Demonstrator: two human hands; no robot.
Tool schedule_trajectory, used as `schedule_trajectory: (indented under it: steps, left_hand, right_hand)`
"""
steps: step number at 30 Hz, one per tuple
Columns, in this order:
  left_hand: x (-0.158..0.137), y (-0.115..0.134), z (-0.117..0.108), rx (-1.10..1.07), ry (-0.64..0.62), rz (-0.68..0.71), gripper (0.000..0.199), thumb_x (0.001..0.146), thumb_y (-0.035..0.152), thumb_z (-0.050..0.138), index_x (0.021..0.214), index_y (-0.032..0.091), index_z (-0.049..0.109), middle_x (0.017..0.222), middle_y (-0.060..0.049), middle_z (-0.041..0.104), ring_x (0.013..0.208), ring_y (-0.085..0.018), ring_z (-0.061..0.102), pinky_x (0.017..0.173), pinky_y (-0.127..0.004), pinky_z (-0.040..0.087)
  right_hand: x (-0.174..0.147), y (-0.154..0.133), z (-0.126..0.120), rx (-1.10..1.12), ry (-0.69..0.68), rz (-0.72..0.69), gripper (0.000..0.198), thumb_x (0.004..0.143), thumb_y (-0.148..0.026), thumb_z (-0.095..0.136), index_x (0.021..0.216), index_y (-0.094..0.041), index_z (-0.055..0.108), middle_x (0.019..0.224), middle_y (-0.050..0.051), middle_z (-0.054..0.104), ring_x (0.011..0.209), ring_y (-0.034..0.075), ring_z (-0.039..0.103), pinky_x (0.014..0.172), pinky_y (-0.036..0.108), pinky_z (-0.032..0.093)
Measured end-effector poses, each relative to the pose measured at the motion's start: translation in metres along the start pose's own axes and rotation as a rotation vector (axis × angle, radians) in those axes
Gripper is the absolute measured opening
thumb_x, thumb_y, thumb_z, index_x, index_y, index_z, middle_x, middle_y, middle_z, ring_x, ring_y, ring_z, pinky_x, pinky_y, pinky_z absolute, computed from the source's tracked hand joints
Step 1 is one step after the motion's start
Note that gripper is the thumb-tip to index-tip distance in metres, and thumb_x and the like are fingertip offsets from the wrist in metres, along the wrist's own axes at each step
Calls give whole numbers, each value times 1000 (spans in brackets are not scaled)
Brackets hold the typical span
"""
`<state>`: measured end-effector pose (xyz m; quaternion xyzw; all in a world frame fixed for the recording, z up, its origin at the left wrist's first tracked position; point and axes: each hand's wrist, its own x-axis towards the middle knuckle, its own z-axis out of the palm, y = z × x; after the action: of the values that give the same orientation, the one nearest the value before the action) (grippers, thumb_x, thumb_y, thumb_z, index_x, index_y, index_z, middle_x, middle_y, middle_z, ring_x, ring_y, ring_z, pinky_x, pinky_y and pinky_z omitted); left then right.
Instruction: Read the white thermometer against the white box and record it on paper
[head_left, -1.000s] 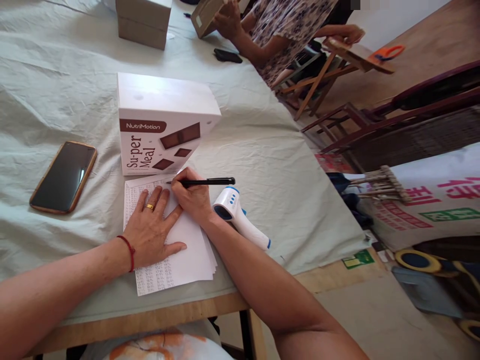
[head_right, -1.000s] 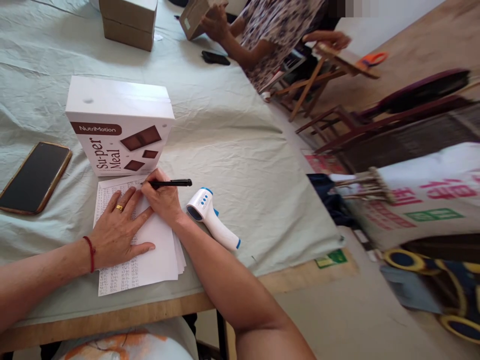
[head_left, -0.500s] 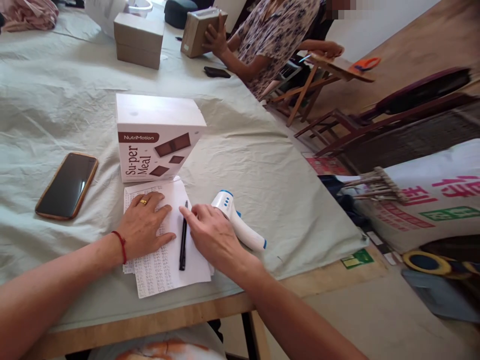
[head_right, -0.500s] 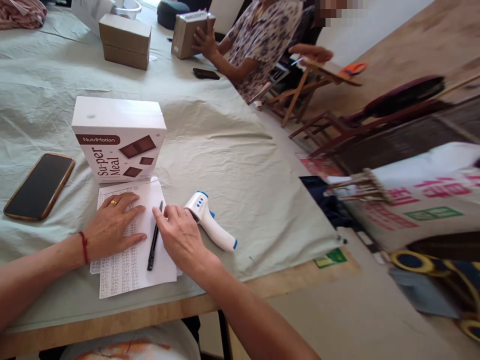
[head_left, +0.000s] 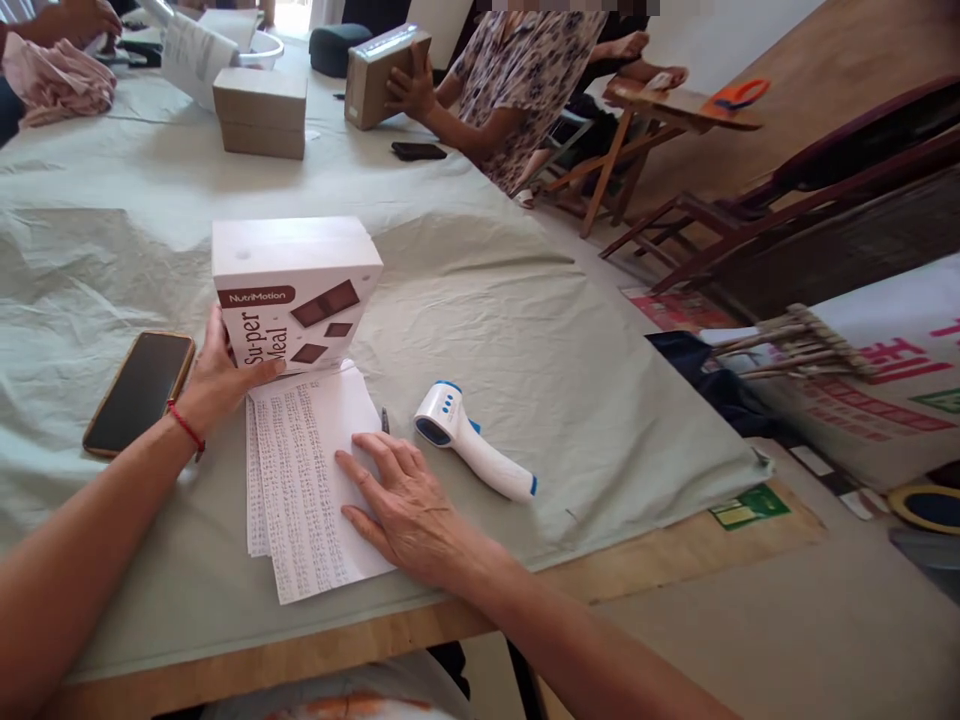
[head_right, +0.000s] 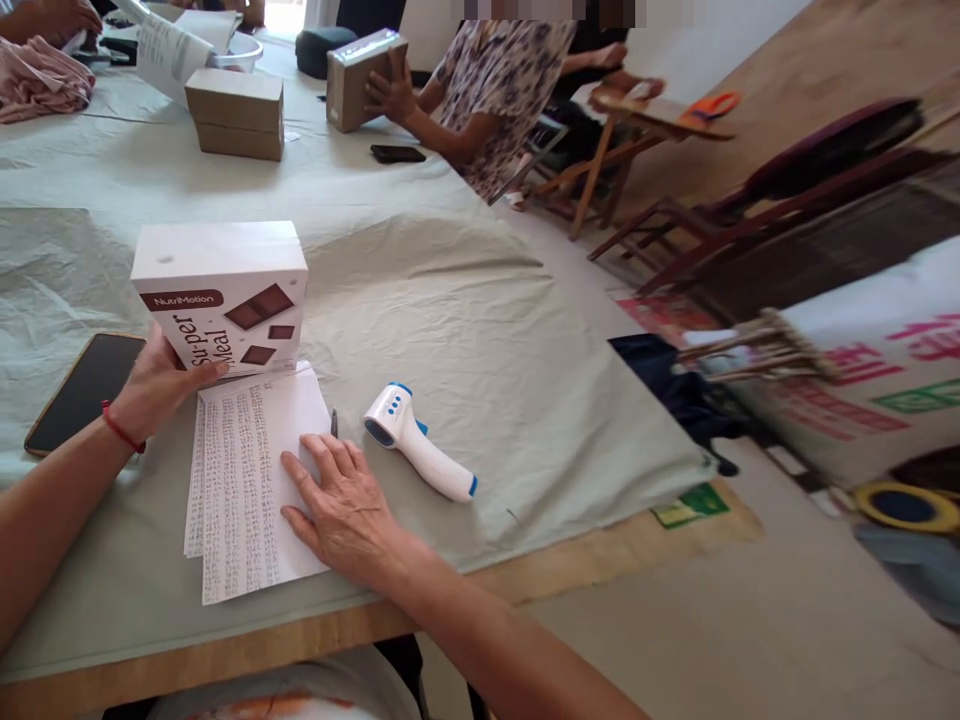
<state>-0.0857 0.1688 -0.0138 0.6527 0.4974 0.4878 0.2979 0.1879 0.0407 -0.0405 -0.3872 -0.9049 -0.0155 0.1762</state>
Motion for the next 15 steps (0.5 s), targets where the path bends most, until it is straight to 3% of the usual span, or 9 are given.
schedule_trajectory:
  steps: [2, 4, 8, 12, 15]
  left_hand:
    - [3, -8, 2, -91, -29, -73, 72, 68, 41, 89, 125, 23, 49, 122, -10, 68, 114, -31, 70, 88, -47, 66]
    - [2, -6, 1, -67, 74, -95, 76, 61, 36, 93, 123, 22, 51, 126, -12, 67, 117, -32, 70, 91, -46, 66]
    - [-8, 19, -3, -35, 165, -43, 72, 62, 43, 96, 119, 21, 56, 128, -12, 69, 122, -33, 68, 98, -48, 63]
    - [-25, 39, 4, -299, -22, -227, 67, 71, 60, 89, 114, 19, 59, 120, -12, 76, 112, -33, 73, 96, -50, 63]
    - [-35, 41, 14, -276, -86, -363, 70, 65, 59, 92, 112, 19, 58, 118, -14, 77, 111, -36, 74, 95, -52, 63]
  right_hand:
    - [1, -1, 0, -11, 7, -5, 43, 102, -33, 53, 140, -13, 61, 138, 23, 61, 128, 35, 54, 104, 53, 52]
    - [1, -2, -1, -16, 8, -4, 43, 102, -33, 54, 139, -13, 62, 137, 23, 62, 128, 35, 54, 105, 52, 52]
    - [1, -2, -2, -12, -4, 5, 42, 102, -32, 55, 139, -13, 62, 138, 23, 62, 128, 34, 54, 105, 52, 51]
    - [0, 0, -1, 2, -25, 19, 43, 103, -34, 53, 140, -14, 62, 139, 22, 61, 130, 34, 53, 106, 52, 50]
    - [0, -1, 0, 2, -49, 38, 45, 102, -33, 55, 143, -15, 61, 143, 22, 60, 133, 35, 53, 108, 53, 49]
